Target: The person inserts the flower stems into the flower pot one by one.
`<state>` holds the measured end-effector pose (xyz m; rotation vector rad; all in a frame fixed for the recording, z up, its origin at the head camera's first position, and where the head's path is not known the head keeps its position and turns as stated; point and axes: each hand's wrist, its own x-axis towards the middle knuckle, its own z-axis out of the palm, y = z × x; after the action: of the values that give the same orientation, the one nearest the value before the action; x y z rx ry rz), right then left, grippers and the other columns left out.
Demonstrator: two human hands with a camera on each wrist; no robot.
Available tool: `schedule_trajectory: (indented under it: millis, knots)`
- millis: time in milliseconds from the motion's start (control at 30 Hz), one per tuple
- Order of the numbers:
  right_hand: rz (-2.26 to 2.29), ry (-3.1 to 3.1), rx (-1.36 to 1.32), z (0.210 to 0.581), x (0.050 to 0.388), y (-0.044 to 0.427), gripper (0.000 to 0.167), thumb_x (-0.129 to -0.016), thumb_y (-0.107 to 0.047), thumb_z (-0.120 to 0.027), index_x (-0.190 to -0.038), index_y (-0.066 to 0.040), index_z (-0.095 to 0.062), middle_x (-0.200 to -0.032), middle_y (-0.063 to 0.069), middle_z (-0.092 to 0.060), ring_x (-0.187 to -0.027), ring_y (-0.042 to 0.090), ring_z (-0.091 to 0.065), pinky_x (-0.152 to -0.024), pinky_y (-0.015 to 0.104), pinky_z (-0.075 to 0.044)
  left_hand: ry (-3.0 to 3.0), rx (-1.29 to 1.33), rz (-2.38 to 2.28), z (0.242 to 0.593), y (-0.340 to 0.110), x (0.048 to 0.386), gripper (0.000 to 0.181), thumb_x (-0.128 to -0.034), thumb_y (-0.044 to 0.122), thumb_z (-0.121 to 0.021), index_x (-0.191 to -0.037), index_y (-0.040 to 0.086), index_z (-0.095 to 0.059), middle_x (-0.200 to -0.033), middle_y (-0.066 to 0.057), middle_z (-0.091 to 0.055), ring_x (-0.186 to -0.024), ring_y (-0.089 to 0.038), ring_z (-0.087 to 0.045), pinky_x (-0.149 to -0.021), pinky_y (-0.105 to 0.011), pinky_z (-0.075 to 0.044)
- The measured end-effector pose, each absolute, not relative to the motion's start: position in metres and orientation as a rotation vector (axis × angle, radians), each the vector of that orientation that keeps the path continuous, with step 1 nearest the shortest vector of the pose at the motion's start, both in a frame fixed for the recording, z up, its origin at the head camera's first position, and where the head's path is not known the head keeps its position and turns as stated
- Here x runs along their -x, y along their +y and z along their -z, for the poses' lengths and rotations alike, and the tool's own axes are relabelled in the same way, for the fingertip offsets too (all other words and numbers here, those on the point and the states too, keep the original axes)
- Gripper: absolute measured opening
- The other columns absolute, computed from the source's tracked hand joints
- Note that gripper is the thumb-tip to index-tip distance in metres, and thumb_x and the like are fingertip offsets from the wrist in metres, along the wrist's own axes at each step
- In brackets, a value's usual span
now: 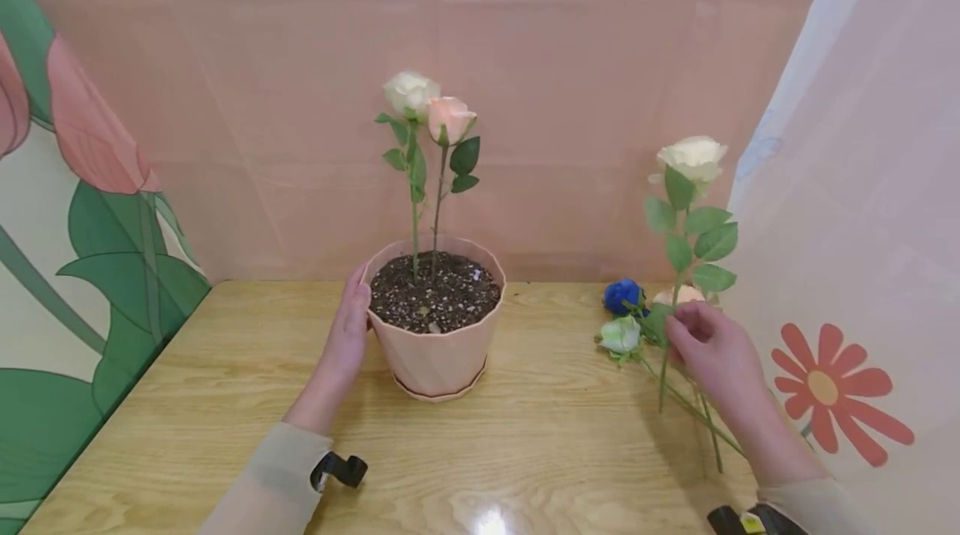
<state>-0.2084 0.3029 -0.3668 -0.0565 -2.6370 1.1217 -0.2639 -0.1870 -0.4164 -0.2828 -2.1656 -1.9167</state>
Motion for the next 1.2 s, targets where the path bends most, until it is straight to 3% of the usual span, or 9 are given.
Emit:
schedule_trajectory:
  millis: [267,667,833,967,1200]
  knots:
    - [-1.076,-2.568,-0.024,0.335,0.209,0.273,0.034,-0.115,-0.039,-0.061,-0.121,-0.006,-0.068,-0.089,0.008,-0.075,-0.074,0.016,-0.069,-0.061,0.023,-0.055,-2.157,0.284,1.910,0.416,-0.187,0.264,0.059,-0.1201,0.045,-0.029,-0.175,0.025,-0.030,-0.178,-0.013,-0.032,-0.161,-0.040,-0.032,-0.130,-0.068,-0.022]
    - [-1.123,-2.419,-0.177,0.298,0.224,0.217,0.031,-0.114,-0.035,-0.064,-0.114,-0.005,-0.072,-0.084,0.005,-0.077,-0.070,0.015,-0.073,-0.064,0.018,-0.057,-2.175,0.270,1.891,0.416,-0.188,0.264,0.061,-0.1200,0.048,-0.028,-0.176,0.024,-0.028,-0.179,-0.012,-0.030,-0.162,-0.040,-0.030,-0.130,-0.066,-0.022]
    - [-1.124,-2.409,-0.192,0.283,0.228,0.199,0.033,-0.113,-0.042,-0.064,-0.115,-0.010,-0.074,-0.085,0.007,-0.077,-0.073,0.018,-0.073,-0.057,0.023,-0.053,-2.187,0.255,1.898,0.417,-0.188,0.263,0.062,-0.1198,0.050,-0.028,-0.176,0.025,-0.028,-0.179,-0.013,-0.029,-0.162,-0.042,-0.031,-0.130,-0.067,-0.022]
    - [-1.147,-2.404,-0.186,0.268,0.231,0.183,0.036,-0.112,-0.047,-0.064,-0.119,-0.013,-0.076,-0.090,0.007,-0.078,-0.076,0.016,-0.073,-0.061,0.021,-0.055,-2.196,0.249,1.884,0.416,-0.188,0.263,0.061,-0.1201,0.049,-0.028,-0.176,0.024,-0.027,-0.179,-0.014,-0.029,-0.162,-0.043,-0.030,-0.129,-0.069,-0.021]
    - [-1.166,-2.336,-0.326,0.250,0.240,0.154,0.032,-0.112,-0.035,-0.068,-0.120,-0.006,-0.080,-0.091,0.009,-0.079,-0.076,0.013,-0.073,-0.069,0.016,-0.058,-2.176,0.295,1.884,0.416,-0.187,0.264,0.058,-0.1219,0.041,-0.028,-0.176,0.020,-0.026,-0.180,-0.012,-0.027,-0.165,-0.038,-0.025,-0.132,-0.063,-0.018]
